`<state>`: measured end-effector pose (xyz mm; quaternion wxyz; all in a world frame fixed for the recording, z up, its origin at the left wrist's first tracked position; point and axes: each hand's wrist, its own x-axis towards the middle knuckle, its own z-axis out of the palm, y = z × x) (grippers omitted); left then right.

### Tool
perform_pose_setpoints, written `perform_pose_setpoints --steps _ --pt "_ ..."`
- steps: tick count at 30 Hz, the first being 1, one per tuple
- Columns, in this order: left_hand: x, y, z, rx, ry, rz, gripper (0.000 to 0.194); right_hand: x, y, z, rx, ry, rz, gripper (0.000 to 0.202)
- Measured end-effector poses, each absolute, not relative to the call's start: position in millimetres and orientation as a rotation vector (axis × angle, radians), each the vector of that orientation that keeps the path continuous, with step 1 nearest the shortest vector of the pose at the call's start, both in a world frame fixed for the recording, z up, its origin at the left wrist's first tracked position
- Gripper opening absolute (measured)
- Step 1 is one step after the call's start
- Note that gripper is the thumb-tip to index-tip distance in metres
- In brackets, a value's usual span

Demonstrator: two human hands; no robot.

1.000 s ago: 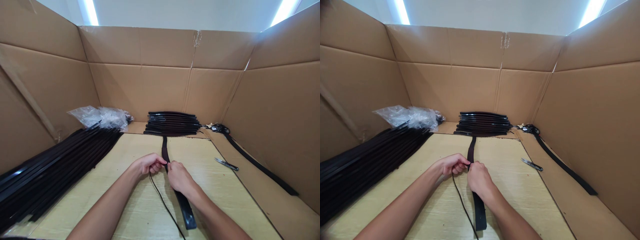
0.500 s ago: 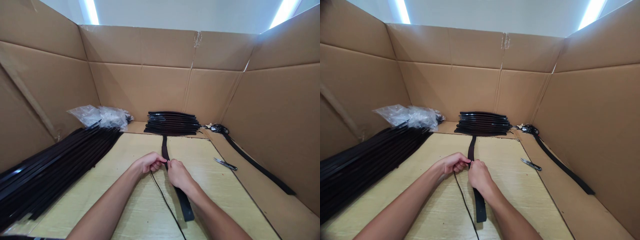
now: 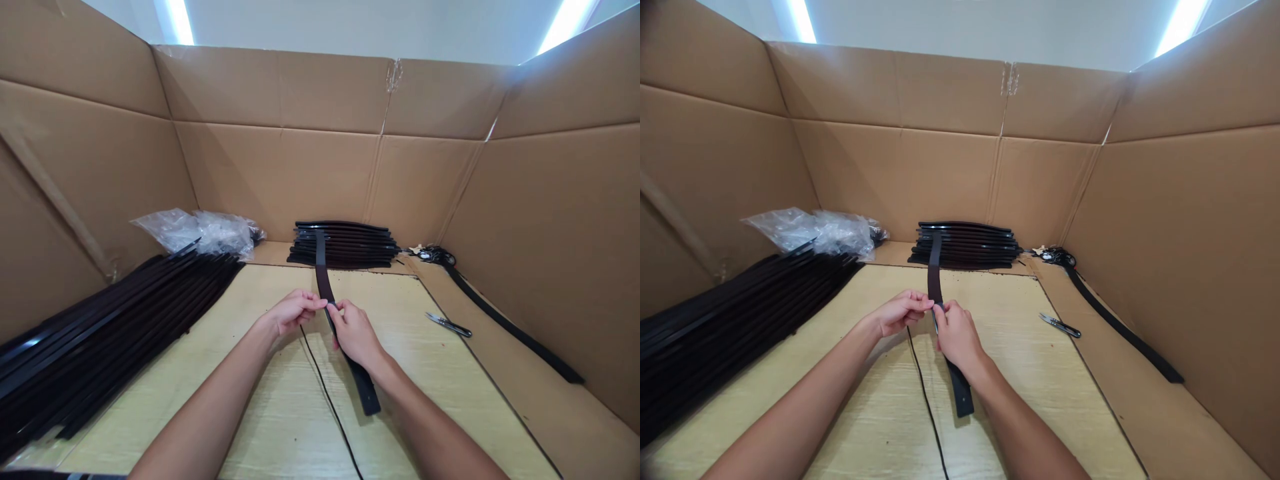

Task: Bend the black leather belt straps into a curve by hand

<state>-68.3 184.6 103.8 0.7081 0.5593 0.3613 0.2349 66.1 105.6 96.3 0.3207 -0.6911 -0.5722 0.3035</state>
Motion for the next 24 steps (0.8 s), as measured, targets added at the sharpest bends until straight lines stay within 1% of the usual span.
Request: perform_pose_setpoints --steps 3,5,8,11,15,18,24 --pt "-68 187 101 1.254 0.768 0.594 0.049 68 108 97 -1.632 -1.466 0.886 0.066" --pt "-67 188 98 1.262 0.745 0.617 0.048 68 110 98 -1.495 -1.415 1.055 0.059" --pt "-66 189 96 1.272 0.711 0.650 0.049 68 112 98 -1.332 -1.331 1.272 0.061" --pt "-64 188 95 1.282 0.717 0.706 0.051 71 116 97 -1.275 -1.308 1.299 0.066" --pt "-60 185 95 1.290 0.774 0.781 0.055 76 122 96 -1.236 -1.197 1.369 0.058" --pt "-55 183 95 1.295 0.828 0.814 0.052 79 125 96 -1.233 -1.114 1.418 0.048" --pt "-50 180 96 1.248 0.856 0.841 0.046 80 126 99 -1.264 -1.010 1.400 0.051"
